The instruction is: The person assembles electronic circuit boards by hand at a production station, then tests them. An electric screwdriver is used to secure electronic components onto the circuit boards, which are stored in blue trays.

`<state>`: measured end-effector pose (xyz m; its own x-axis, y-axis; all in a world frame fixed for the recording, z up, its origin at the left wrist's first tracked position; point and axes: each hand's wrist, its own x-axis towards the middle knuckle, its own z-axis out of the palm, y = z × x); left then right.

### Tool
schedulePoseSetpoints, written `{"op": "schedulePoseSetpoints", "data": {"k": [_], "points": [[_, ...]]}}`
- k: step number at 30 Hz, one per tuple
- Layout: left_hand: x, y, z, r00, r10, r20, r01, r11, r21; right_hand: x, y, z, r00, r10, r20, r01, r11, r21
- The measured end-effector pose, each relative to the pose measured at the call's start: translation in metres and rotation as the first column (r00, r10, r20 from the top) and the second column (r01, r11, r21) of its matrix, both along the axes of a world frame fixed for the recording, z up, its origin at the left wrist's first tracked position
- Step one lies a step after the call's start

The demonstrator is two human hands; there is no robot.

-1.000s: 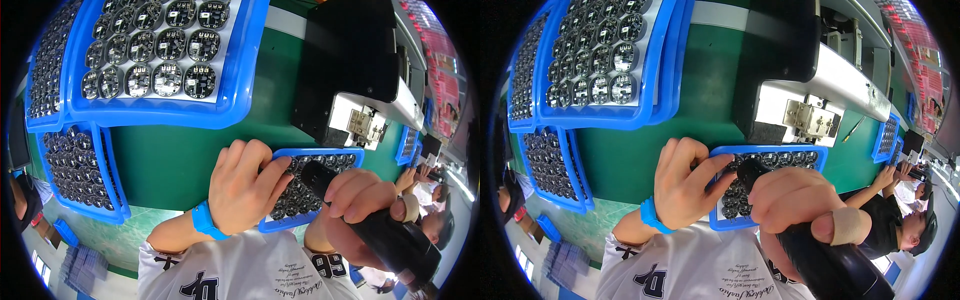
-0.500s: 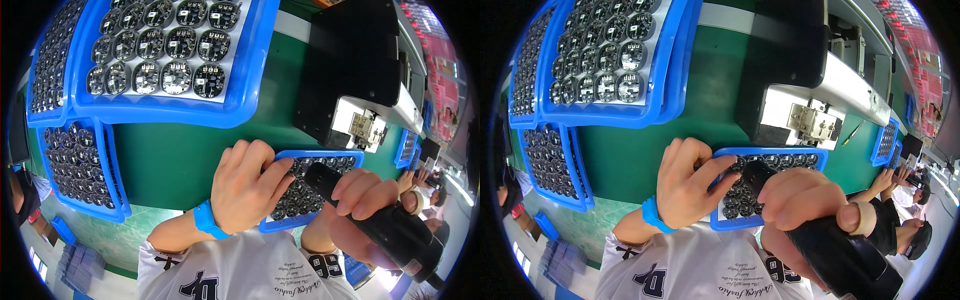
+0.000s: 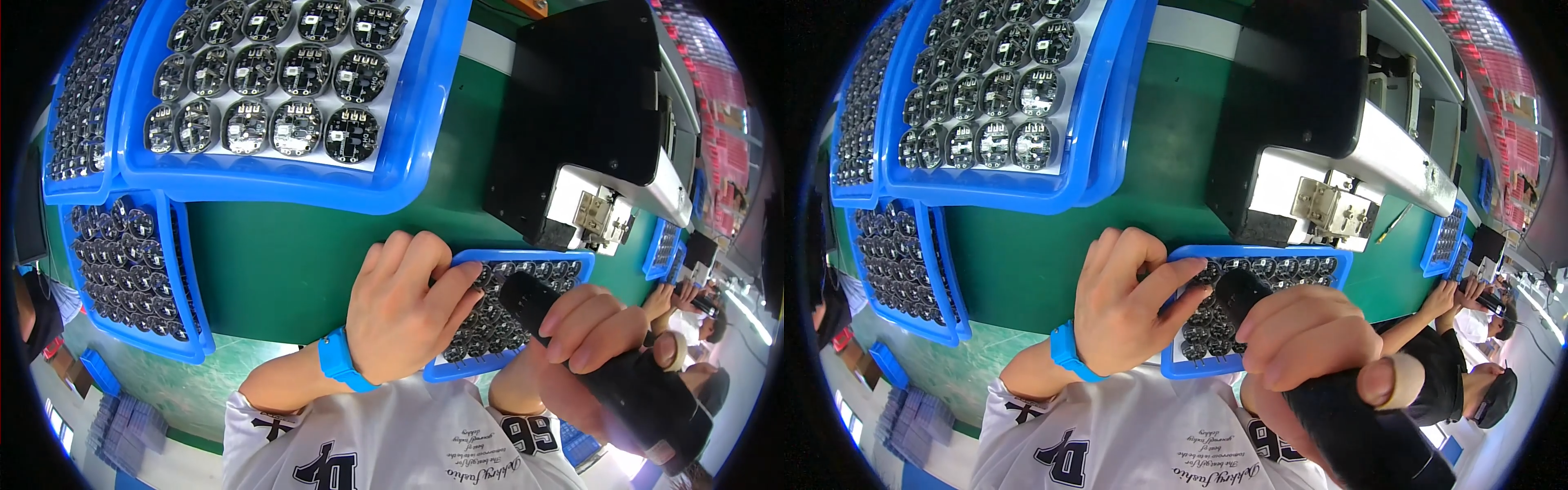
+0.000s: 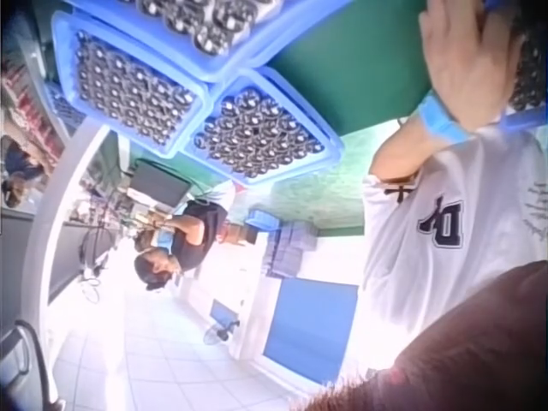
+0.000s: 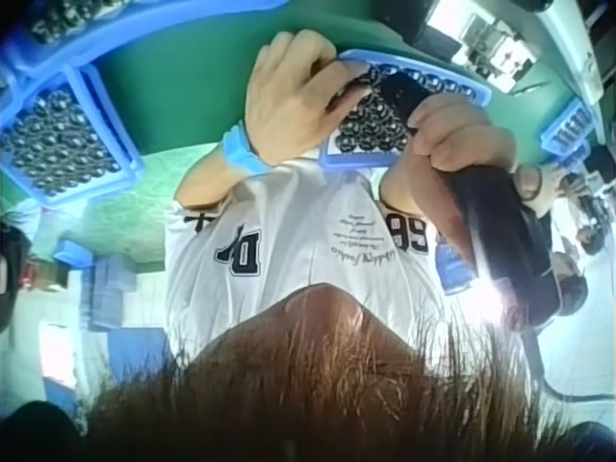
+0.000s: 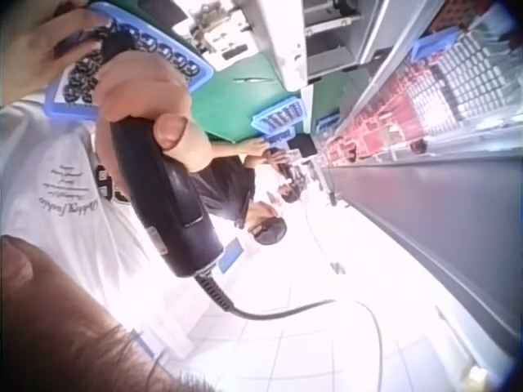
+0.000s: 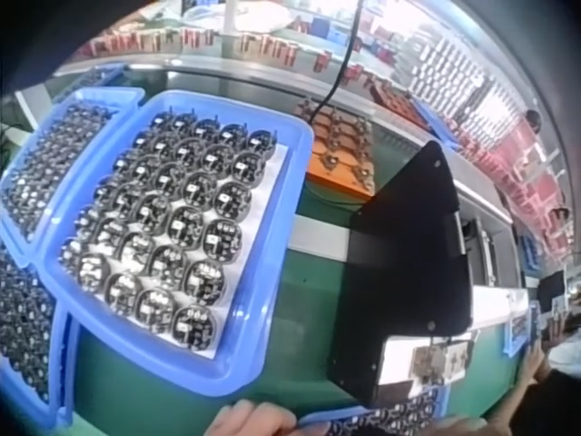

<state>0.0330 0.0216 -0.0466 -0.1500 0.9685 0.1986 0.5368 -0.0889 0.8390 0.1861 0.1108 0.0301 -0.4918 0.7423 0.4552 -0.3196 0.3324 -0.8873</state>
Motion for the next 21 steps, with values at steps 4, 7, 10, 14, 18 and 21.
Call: {"op": "schedulePoseSetpoints", "data": {"k": [4, 7, 10, 14, 18, 21], "points": [[0.0008, 0.0001, -0.0002, 1.0, 0.004, 0.004, -0.004, 1.0, -0.006, 0.0009, -0.0004, -0.0045, 1.0, 0.006, 0.024, -0.007, 0.998, 0.068], [0.0006, 0.0009, -0.0001, 1.0, 0.009, 0.001, -0.009, 1.0, -0.003, -0.0017, -0.0012, -0.0074, 0.998, -0.055, -0.002, 0.055, 0.995, 0.081], [0.0009, 0.001, -0.0001, 1.0, 0.0, 0.01, 0.0, 1.0, -0.009, -0.0013, -0.0015, -0.0076, 0.997, -0.074, -0.021, 0.075, 0.996, 0.053], [0.001, 0.0012, 0.0006, 1.0, 0.003, 0.008, -0.003, 1.0, -0.018, -0.0014, -0.0009, -0.0039, 0.997, -0.07, 0.007, 0.07, 0.997, 0.028], [0.0012, 0.0009, 0.0005, 1.0, 0.005, 0.016, -0.005, 1.0, -0.017, -0.0004, -0.001, -0.0043, 0.998, -0.066, 0.016, 0.065, 0.998, 0.016], [0.0009, 0.0017, 0.0005, 1.0, 0.001, 0.008, -0.001, 1.0, -0.02, -0.0001, 0.0023, -0.0028, 0.998, -0.044, 0.033, 0.043, 0.999, 0.007]]}}
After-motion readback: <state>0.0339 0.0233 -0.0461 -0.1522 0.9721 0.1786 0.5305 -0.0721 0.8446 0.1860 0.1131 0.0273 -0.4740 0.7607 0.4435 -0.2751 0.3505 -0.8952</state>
